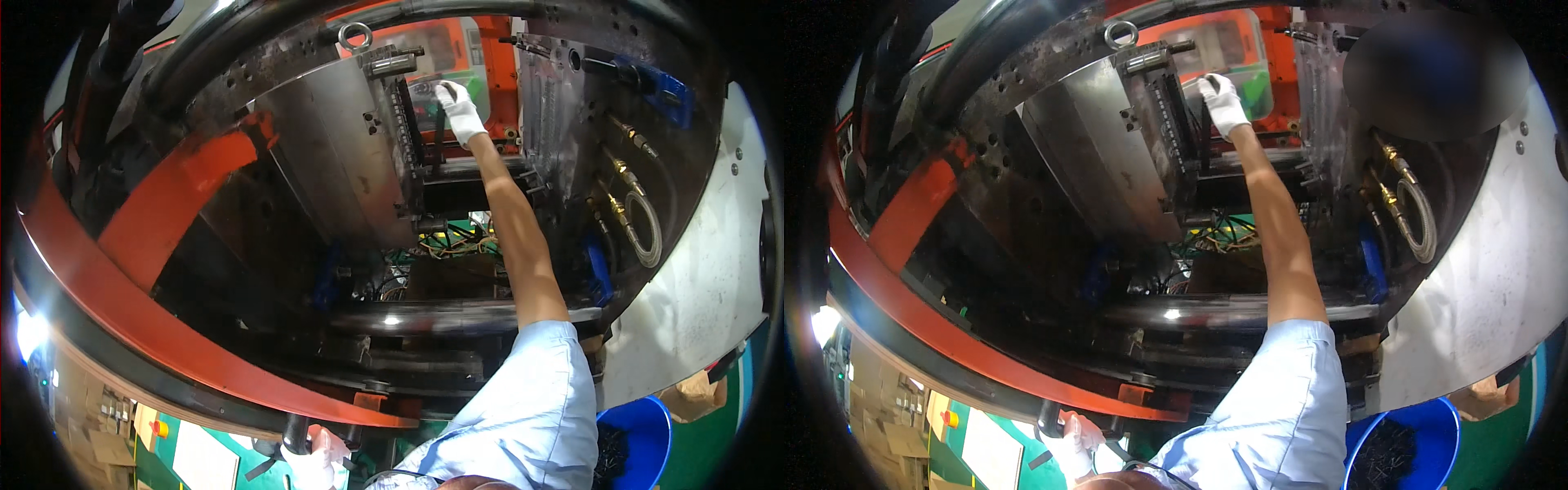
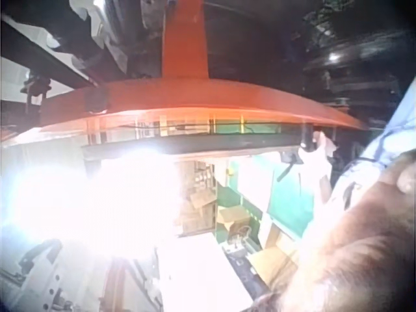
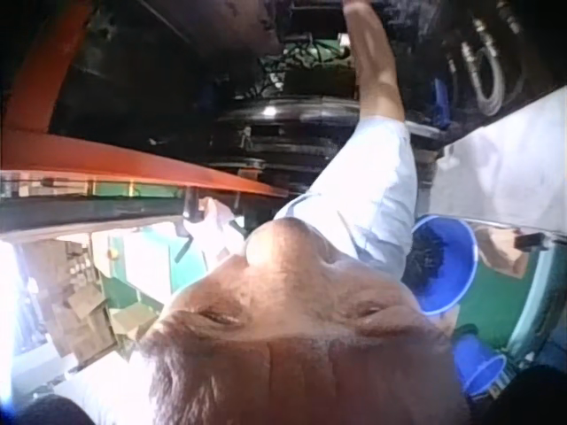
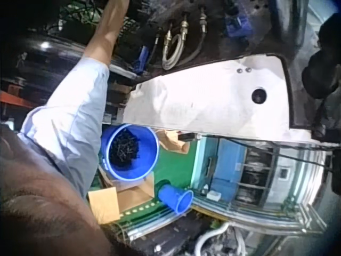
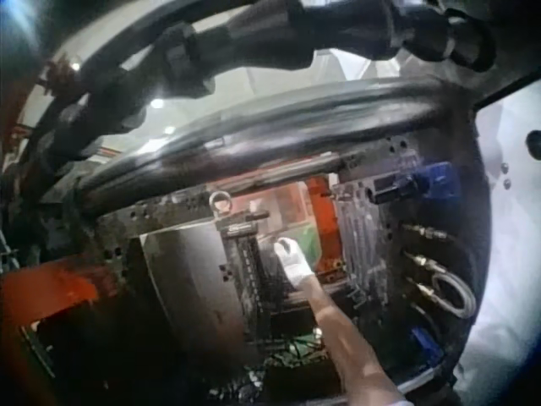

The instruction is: The person scrapes the edges of plastic components using a tool and places them into a cardboard box. The person then opens an injection molding machine, removes molded plastic components from the mold, closes the machine door, and scrapes the edges of the newly removed components with the tool.

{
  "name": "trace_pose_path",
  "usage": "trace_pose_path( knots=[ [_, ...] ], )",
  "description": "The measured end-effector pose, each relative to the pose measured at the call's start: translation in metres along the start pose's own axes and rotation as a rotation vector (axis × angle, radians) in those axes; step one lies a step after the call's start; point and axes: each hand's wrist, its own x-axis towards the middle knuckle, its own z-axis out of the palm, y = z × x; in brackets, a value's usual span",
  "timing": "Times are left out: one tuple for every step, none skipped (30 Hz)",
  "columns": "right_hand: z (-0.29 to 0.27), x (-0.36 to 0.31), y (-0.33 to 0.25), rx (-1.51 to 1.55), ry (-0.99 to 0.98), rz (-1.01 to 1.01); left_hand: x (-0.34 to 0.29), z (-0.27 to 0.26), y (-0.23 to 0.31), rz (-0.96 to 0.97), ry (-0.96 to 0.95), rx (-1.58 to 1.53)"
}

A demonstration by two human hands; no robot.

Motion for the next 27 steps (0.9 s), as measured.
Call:
trace_pose_path(
  knots=[
    [0.019,-0.011,-0.009,0.026,-0.008,0.005,0.000,-0.007,0.001,0.000,0.009,-0.011],
    [0.039,-0.027,-0.018,0.136,0.054,0.092,-0.001,-0.013,0.002,0.000,0.016,-0.023],
    [0.033,-0.017,-0.016,0.082,0.064,0.044,-0.001,-0.012,-0.001,0.021,0.020,-0.002],
    [0.028,-0.006,-0.012,0.030,0.075,-0.002,0.003,-0.023,-0.008,-0.029,-0.006,0.004],
    [0.025,0.004,-0.010,-0.015,0.089,-0.047,0.007,-0.068,-0.050,-0.153,-0.078,0.245],
    [0.033,0.006,-0.013,-0.185,0.019,-0.127,0.014,-0.070,-0.049,-0.288,-0.130,0.495],
    [0.037,0.006,-0.017,-0.210,-0.117,-0.047,0.008,-0.068,-0.050,-0.288,-0.114,0.495],
    [0.049,0.007,-0.021,-0.195,-0.128,-0.050,-0.005,-0.063,-0.050,-0.269,0.100,0.427],
    [0.045,0.017,-0.017,-0.261,-0.183,-0.035,-0.009,-0.038,-0.033,-0.248,0.287,0.345],
    [0.043,0.028,-0.015,-0.322,-0.239,-0.020,-0.012,-0.025,-0.026,-0.243,0.287,0.338],
    [0.044,0.035,-0.013,-0.380,-0.297,-0.004,-0.014,-0.015,-0.020,-0.277,0.356,0.271],
    [0.053,0.035,-0.015,-0.363,-0.305,-0.009,-0.017,-0.012,-0.017,-0.308,0.438,0.208],
    [0.059,0.033,-0.012,-0.382,-0.312,-0.006,-0.014,-0.021,-0.029,-0.287,0.411,0.337],
    [0.065,0.030,-0.009,-0.402,-0.318,-0.002,-0.016,-0.030,-0.038,-0.291,0.423,0.345],
    [0.071,0.031,-0.012,-0.391,-0.331,0.029,-0.020,-0.034,-0.039,-0.133,0.365,0.549],
    [0.075,0.031,-0.014,-0.382,-0.337,0.028,-0.023,-0.038,-0.040,0.034,0.336,0.758],
    [0.077,0.031,-0.016,-0.353,-0.380,0.026,-0.028,-0.040,-0.040,-0.025,0.369,0.666],
    [0.074,0.036,-0.017,-0.334,-0.415,0.020,-0.025,-0.036,-0.037,-0.070,0.380,0.593],
    [0.072,0.039,-0.010,-0.338,-0.412,0.018,-0.024,-0.031,-0.034,-0.122,0.394,0.503],
    [0.067,0.039,-0.004,-0.353,-0.373,-0.009,-0.025,-0.029,-0.032,-0.156,0.396,0.441],
    [0.050,0.044,0.005,-0.380,-0.327,-0.034,-0.021,-0.023,-0.034,-0.184,0.378,0.386],
    [0.048,0.037,-0.004,-0.280,-0.402,-0.052,-0.022,-0.024,-0.031,-0.201,0.403,0.341],
    [0.047,0.022,-0.011,-0.203,-0.395,-0.069,-0.024,-0.027,-0.029,-0.214,0.423,0.294],
    [0.032,0.017,-0.014,-0.154,-0.368,-0.090,-0.023,-0.028,-0.030,-0.223,0.412,0.226],
    [0.025,0.012,-0.018,-0.162,-0.254,-0.049,-0.021,-0.030,-0.031,-0.224,0.394,0.133],
    [0.021,0.010,-0.024,-0.109,-0.144,-0.028,-0.018,-0.033,-0.031,-0.216,0.347,0.031],
    [0.011,0.008,-0.032,-0.127,-0.129,0.022,-0.013,-0.033,-0.033,-0.205,0.266,-0.066]
  ],
)
